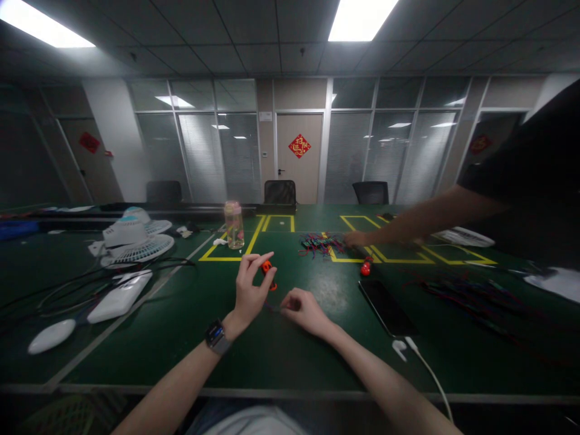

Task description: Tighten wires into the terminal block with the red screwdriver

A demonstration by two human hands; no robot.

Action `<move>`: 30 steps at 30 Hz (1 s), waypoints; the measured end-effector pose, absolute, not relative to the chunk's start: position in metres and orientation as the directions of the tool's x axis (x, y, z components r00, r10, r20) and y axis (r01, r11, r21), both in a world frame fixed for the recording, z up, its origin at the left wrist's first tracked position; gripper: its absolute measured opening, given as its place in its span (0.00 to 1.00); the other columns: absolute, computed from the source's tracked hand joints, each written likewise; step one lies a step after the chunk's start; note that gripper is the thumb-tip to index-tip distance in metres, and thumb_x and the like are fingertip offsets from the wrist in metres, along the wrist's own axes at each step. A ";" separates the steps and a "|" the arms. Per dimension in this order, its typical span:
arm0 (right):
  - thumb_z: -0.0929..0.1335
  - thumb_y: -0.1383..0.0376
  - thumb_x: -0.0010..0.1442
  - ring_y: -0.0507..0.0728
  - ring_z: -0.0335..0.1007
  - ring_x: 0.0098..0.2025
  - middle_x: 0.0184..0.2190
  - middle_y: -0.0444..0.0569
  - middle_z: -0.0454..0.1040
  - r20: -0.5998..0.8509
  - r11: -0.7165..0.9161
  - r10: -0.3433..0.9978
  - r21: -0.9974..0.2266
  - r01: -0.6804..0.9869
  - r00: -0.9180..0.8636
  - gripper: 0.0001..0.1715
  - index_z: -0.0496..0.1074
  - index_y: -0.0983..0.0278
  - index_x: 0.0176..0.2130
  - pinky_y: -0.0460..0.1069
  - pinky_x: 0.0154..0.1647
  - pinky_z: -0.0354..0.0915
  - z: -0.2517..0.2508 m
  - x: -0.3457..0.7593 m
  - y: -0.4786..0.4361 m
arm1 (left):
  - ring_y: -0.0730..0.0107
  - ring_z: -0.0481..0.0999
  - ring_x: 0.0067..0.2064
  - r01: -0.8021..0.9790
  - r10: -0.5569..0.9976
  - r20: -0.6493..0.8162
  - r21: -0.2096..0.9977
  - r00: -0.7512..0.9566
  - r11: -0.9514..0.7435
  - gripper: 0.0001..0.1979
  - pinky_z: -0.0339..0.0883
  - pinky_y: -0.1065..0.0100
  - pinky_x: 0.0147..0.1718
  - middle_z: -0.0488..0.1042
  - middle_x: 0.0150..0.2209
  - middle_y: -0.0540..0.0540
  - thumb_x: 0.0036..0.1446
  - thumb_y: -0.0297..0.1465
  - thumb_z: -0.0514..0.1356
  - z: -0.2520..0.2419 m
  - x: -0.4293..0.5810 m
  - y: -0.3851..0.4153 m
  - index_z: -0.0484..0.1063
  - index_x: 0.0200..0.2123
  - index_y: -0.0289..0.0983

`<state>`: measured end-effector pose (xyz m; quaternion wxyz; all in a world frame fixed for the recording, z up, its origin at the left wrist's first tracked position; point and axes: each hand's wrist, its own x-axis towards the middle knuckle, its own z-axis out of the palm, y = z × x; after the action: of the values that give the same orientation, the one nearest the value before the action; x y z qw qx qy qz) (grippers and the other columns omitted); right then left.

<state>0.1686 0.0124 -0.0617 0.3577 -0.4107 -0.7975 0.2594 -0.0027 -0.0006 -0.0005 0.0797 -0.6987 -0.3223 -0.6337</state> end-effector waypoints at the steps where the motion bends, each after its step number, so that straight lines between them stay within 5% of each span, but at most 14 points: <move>1: 0.71 0.72 0.50 0.52 0.65 0.30 0.26 0.43 0.70 0.356 0.527 0.841 -0.708 0.470 -0.407 0.04 0.75 0.64 0.30 0.45 0.31 0.61 -0.062 0.169 0.012 | 0.68 0.70 0.41 0.559 0.346 0.938 0.293 -0.012 -0.776 0.14 0.69 0.66 0.42 0.65 0.39 0.46 0.62 0.33 0.58 0.000 -0.003 -0.001 0.72 0.51 0.41; 8: 0.71 0.72 0.50 0.52 0.65 0.30 0.27 0.43 0.70 0.351 0.525 0.841 -0.713 0.466 -0.411 0.04 0.75 0.66 0.30 0.46 0.32 0.60 -0.063 0.168 0.014 | 0.65 0.71 0.50 0.481 0.416 0.908 0.343 0.050 -0.807 0.20 0.67 0.63 0.50 0.71 0.49 0.41 0.67 0.27 0.46 0.000 -0.005 -0.001 0.65 0.59 0.39; 17: 0.71 0.73 0.50 0.52 0.65 0.30 0.27 0.43 0.69 0.350 0.519 0.847 -0.710 0.476 -0.401 0.05 0.75 0.66 0.31 0.46 0.32 0.60 -0.062 0.168 0.012 | 0.67 0.71 0.42 0.547 0.413 0.910 0.360 -0.027 -0.756 0.15 0.68 0.65 0.44 0.67 0.40 0.46 0.61 0.34 0.60 -0.001 -0.004 0.001 0.71 0.52 0.40; 23: 0.71 0.73 0.51 0.52 0.65 0.30 0.27 0.43 0.70 0.365 0.538 0.834 -0.703 0.464 -0.415 0.04 0.75 0.65 0.31 0.46 0.32 0.60 -0.063 0.169 0.013 | 0.66 0.71 0.49 0.484 0.456 0.890 0.388 0.026 -0.784 0.19 0.67 0.64 0.48 0.69 0.47 0.42 0.67 0.29 0.47 0.000 -0.004 -0.002 0.66 0.58 0.39; 30: 0.71 0.73 0.50 0.52 0.65 0.30 0.27 0.43 0.70 0.360 0.529 0.840 -0.709 0.466 -0.406 0.05 0.75 0.65 0.31 0.46 0.32 0.61 -0.063 0.168 0.013 | 0.68 0.71 0.41 0.518 0.381 0.924 0.339 -0.028 -0.785 0.13 0.69 0.66 0.42 0.68 0.39 0.46 0.62 0.32 0.59 0.002 -0.002 -0.001 0.73 0.50 0.41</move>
<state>0.1682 0.0125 -0.0632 0.3597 -0.4096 -0.7969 0.2602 -0.0023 -0.0014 0.0020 0.0537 -0.6951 -0.3235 -0.6398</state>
